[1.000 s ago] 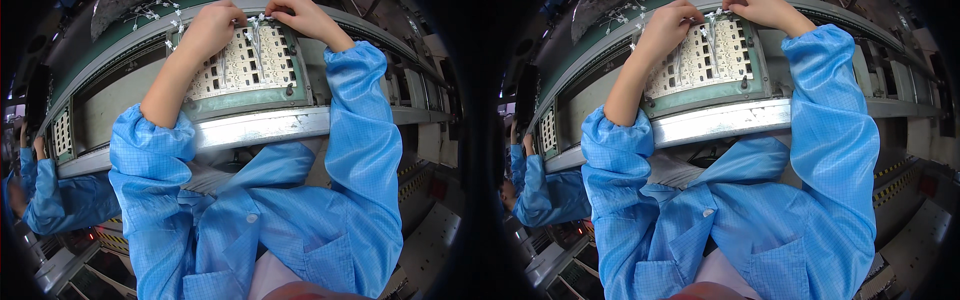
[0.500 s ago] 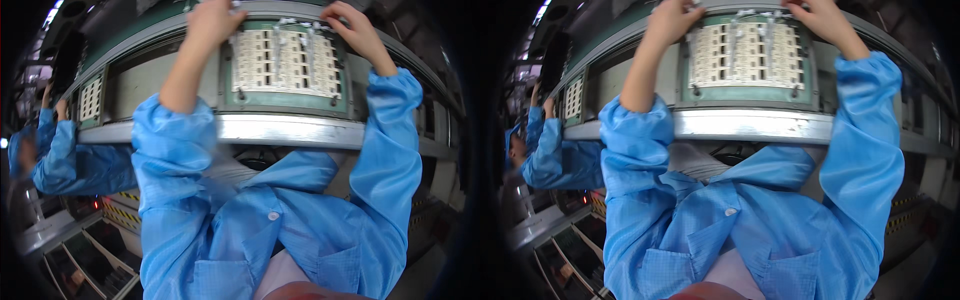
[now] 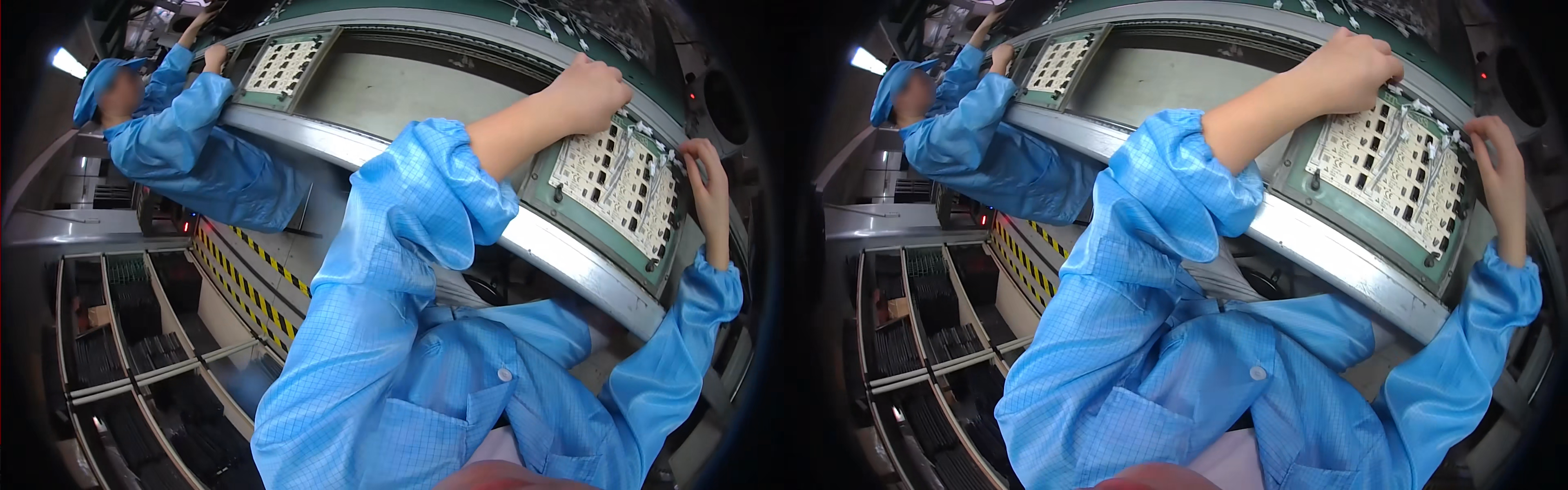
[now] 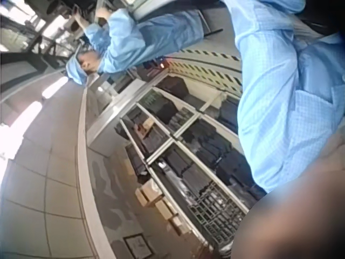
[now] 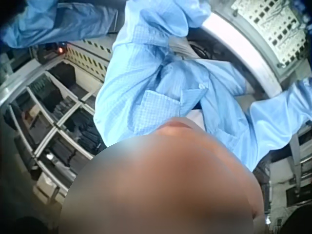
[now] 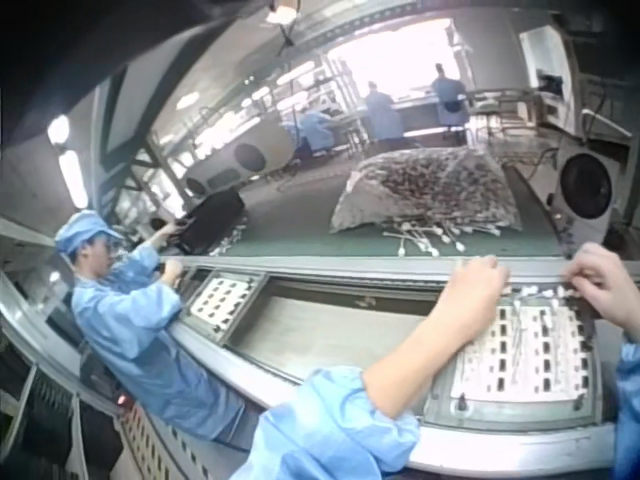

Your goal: The person is manually inserting components into a circuit board on an assembly line.

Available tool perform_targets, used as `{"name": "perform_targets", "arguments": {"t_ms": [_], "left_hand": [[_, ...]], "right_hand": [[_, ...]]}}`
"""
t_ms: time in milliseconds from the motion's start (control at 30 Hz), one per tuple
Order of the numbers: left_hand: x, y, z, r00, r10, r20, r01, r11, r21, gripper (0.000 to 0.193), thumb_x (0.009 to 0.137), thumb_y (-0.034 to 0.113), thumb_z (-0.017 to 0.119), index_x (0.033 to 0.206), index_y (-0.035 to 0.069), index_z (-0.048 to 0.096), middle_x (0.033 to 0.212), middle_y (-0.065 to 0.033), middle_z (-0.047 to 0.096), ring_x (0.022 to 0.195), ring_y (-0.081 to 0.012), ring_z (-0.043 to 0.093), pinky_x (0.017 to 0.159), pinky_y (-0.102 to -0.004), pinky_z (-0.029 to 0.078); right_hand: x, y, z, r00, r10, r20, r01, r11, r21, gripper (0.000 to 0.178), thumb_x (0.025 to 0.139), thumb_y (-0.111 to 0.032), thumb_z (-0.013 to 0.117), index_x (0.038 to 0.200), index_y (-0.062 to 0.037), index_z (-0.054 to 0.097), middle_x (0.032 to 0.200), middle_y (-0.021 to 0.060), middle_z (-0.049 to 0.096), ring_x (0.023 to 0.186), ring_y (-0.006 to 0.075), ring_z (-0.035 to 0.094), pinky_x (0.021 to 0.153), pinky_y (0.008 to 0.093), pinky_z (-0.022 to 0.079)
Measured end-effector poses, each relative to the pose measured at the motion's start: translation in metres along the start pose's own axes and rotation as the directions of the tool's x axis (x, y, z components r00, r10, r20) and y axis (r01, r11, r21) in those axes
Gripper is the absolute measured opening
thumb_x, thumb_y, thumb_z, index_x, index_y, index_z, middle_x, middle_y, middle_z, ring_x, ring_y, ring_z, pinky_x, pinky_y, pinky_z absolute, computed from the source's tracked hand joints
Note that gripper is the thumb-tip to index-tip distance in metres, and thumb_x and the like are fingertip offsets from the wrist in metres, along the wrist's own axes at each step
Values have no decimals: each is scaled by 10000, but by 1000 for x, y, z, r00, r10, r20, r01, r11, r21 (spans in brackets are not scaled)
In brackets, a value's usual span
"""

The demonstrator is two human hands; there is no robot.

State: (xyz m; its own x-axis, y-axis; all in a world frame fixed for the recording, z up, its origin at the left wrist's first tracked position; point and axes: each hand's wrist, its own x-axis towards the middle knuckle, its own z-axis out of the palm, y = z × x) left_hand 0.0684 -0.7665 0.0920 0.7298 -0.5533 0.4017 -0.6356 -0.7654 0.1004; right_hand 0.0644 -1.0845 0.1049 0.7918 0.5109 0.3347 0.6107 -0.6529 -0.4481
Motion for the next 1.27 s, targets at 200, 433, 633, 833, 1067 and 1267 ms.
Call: {"name": "perform_targets", "arguments": {"t_ms": [200,433,633,833,1067,1267], "left_hand": [[-17,-17,9,984,78,-160,-105,981,-163,251,891,131,616,1097,168,755,1002,-25,710,1047,-242,670,1007,-436,406],[-22,-12,-5,998,43,-47,-42,999,19,235,873,150,638,1062,183,774,1028,-5,731,1058,-227,666,1021,-444,395],[-19,-23,1,990,59,-129,-77,987,-141,268,851,172,627,1069,191,781,1018,-29,744,1060,-274,653,988,-469,457],[-27,-47,-20,997,68,-41,-77,950,-303,308,846,70,586,1100,101,757,1064,-97,737,1031,-317,638,934,-413,513],[-15,-60,-32,988,-91,-122,23,881,-473,348,879,8,528,1147,83,737,1144,-126,715,1089,-309,645,978,-395,500],[-23,-102,-48,966,-200,-165,138,935,-328,331,877,49,556,1140,105,750,1168,-88,736,1106,-238,666,1035,-372,476]], "right_hand": [[6,-1,6,999,-28,-17,28,999,19,88,980,18,544,1058,37,580,1027,103,580,1002,203,593,910,265,439],[10,-5,10,999,-38,-33,39,999,5,88,974,18,550,1052,39,584,1025,102,585,1006,207,592,915,268,439],[0,-4,-8,997,-56,-51,52,996,-73,90,966,16,565,1045,35,604,1062,113,609,1054,223,605,957,285,439],[19,-20,-3,987,-86,-139,79,995,-55,115,966,-36,599,1053,10,658,1056,80,659,1057,189,624,940,291,457],[20,-100,6,942,-96,-322,79,995,-65,163,946,-55,645,1089,5,692,1049,78,691,996,182,653,903,290,497],[40,-194,119,995,-13,-103,-23,941,-336,745,831,-449,784,1447,-150,489,1482,177,457,1389,346,451,1121,677,314]]}}
